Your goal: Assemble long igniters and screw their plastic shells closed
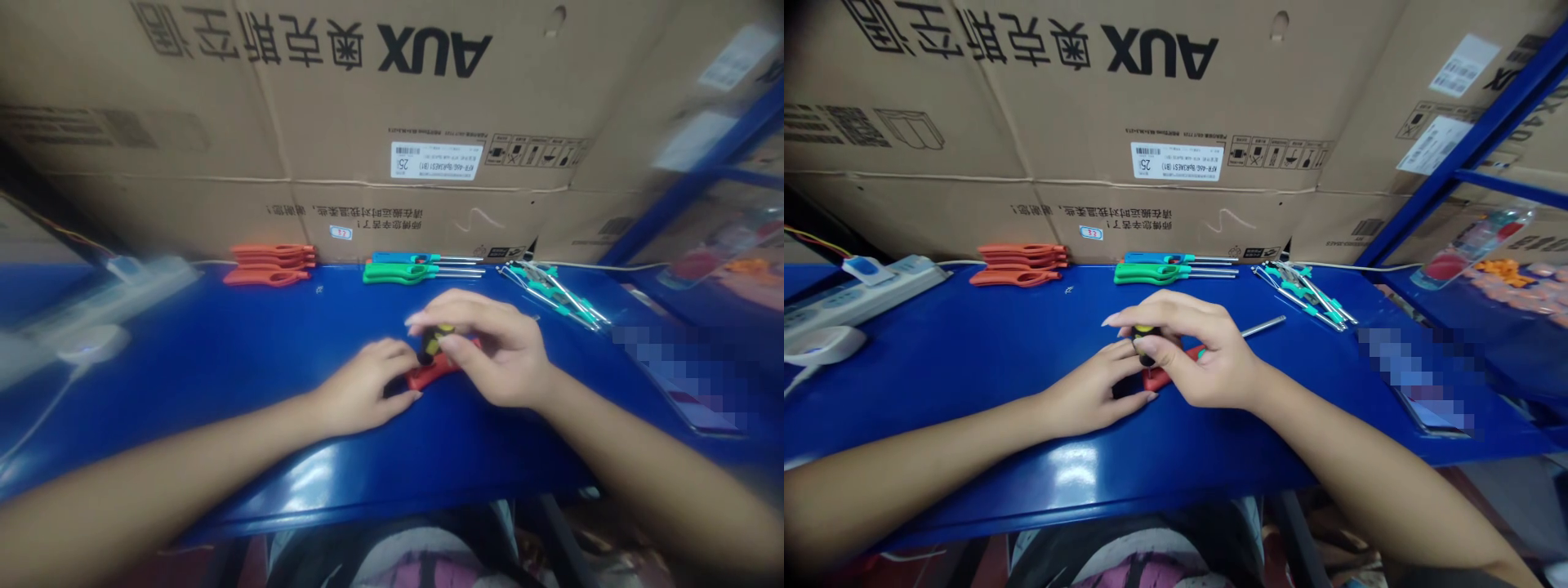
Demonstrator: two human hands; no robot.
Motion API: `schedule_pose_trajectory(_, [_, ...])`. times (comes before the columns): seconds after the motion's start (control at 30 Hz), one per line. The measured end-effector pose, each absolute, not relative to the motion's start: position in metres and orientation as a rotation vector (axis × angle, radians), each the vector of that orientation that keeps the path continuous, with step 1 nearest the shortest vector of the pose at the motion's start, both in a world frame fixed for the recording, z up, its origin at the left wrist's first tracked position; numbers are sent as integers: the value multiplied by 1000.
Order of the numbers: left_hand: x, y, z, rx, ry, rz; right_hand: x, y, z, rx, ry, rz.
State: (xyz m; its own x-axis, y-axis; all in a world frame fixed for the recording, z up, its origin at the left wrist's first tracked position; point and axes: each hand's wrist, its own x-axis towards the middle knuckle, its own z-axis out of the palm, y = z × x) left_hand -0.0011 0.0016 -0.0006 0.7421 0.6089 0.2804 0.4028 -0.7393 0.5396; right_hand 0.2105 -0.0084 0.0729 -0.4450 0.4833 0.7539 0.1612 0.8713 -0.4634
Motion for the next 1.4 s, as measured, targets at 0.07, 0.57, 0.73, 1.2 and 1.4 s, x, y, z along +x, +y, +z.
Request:
schedule_pose_trajectory(0.07, [-1,1,-1,2490,770,628,210,-7,71,-521,-1962,230])
schedule_pose_trajectory(0.57, [-1,1,-1,2519,754,622,215,0,71,-533,-1996,133])
schedule_pose_trajectory(0.73, [0,1,1,2513,758,622,215,-3,76,-429,-2115,211])
schedule_pose_trajectory(1.2, [-1,2,-2,2515,781,604,214,-2,74,-389,-2134,445])
schedule_pose_trajectory(1.4, [-1,2,-2,2506,773,651,215,-2,72,-427,-2092,165])
